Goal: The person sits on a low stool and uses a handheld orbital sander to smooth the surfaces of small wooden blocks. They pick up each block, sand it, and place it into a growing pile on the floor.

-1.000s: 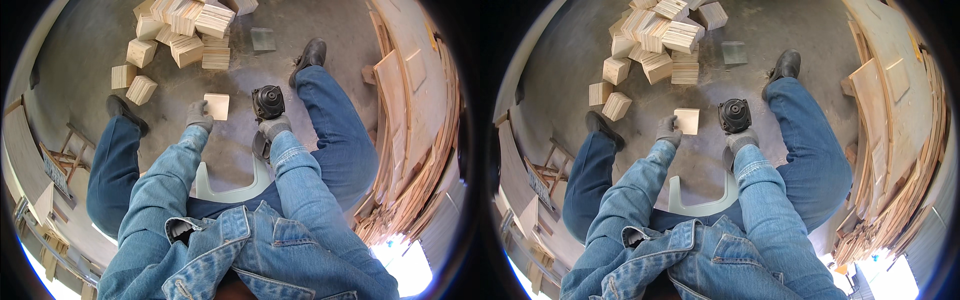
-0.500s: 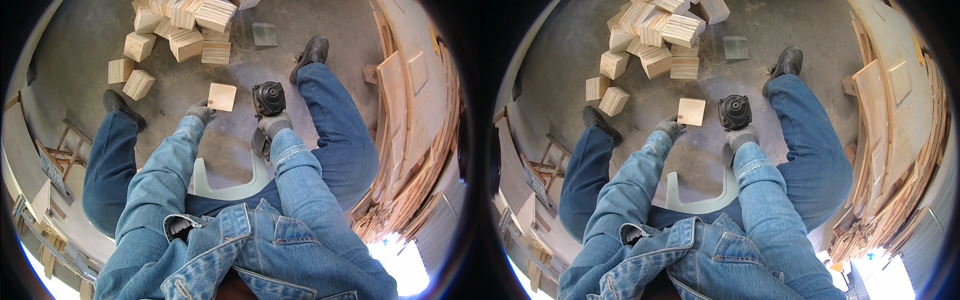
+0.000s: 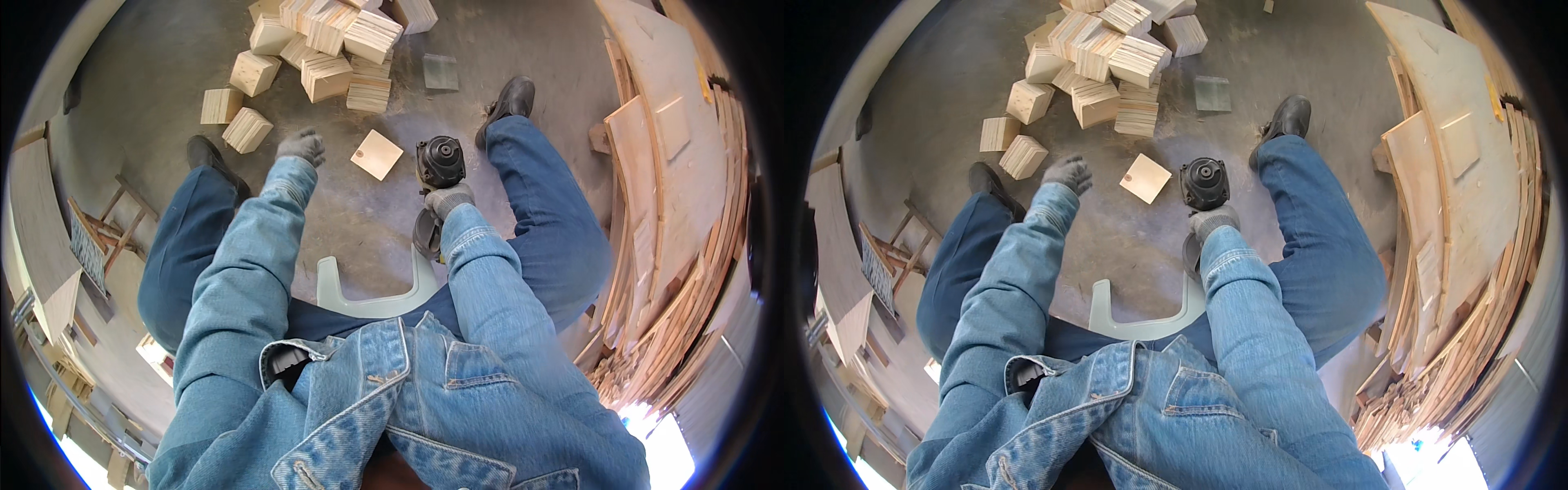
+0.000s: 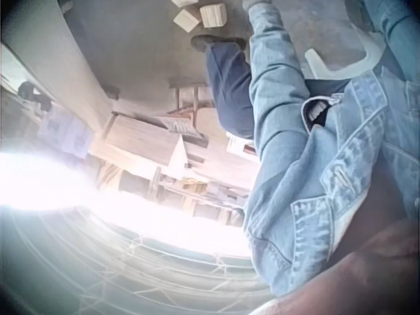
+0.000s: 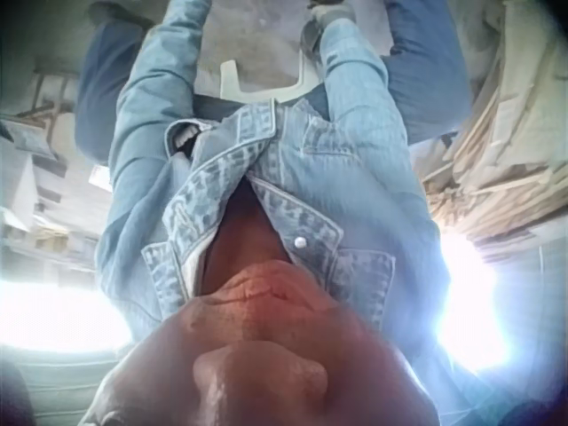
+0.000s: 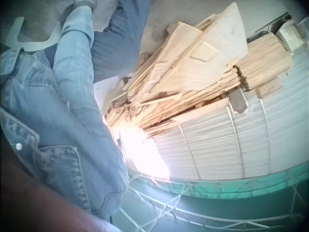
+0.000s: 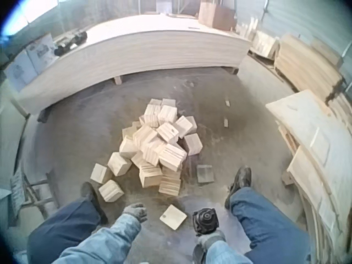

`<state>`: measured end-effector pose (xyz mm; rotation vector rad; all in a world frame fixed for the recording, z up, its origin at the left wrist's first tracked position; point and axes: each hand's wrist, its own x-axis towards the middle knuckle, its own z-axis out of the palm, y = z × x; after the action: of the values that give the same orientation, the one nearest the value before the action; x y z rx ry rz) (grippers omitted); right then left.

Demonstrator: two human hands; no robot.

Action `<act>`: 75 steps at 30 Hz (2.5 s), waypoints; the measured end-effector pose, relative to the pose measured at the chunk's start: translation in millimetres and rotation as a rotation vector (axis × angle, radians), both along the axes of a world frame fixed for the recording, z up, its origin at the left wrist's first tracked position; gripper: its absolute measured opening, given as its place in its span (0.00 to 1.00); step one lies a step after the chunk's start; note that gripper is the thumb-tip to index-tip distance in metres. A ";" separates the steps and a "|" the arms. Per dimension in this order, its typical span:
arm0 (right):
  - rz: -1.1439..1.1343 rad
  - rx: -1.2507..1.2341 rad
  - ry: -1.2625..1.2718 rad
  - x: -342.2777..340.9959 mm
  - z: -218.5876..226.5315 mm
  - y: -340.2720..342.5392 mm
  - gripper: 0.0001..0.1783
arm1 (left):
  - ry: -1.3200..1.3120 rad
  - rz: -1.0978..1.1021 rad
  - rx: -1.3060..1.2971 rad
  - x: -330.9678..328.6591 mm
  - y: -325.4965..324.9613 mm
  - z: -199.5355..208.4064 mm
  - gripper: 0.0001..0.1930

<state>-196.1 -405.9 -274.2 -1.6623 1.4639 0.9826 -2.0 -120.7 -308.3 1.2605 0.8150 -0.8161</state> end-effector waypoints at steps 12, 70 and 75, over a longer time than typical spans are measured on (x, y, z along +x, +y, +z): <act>-0.001 -0.005 -0.249 -22.7 36.4 8.0 0.07 | -0.926 -0.227 -0.034 46.5 91.7 298.5 0.19; 0.151 -0.223 -0.355 -8.7 105.1 36.2 0.21 | -0.827 -0.980 0.683 23.0 148.9 285.9 0.28; -0.020 -0.074 -0.183 -14.5 58.4 22.2 0.16 | -0.797 -0.983 0.694 32.0 140.9 268.7 0.29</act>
<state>-210.6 -383.7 -215.8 -1.7379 1.4065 0.7512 30.0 20.2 -39.6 2.4592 -0.2818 -0.6653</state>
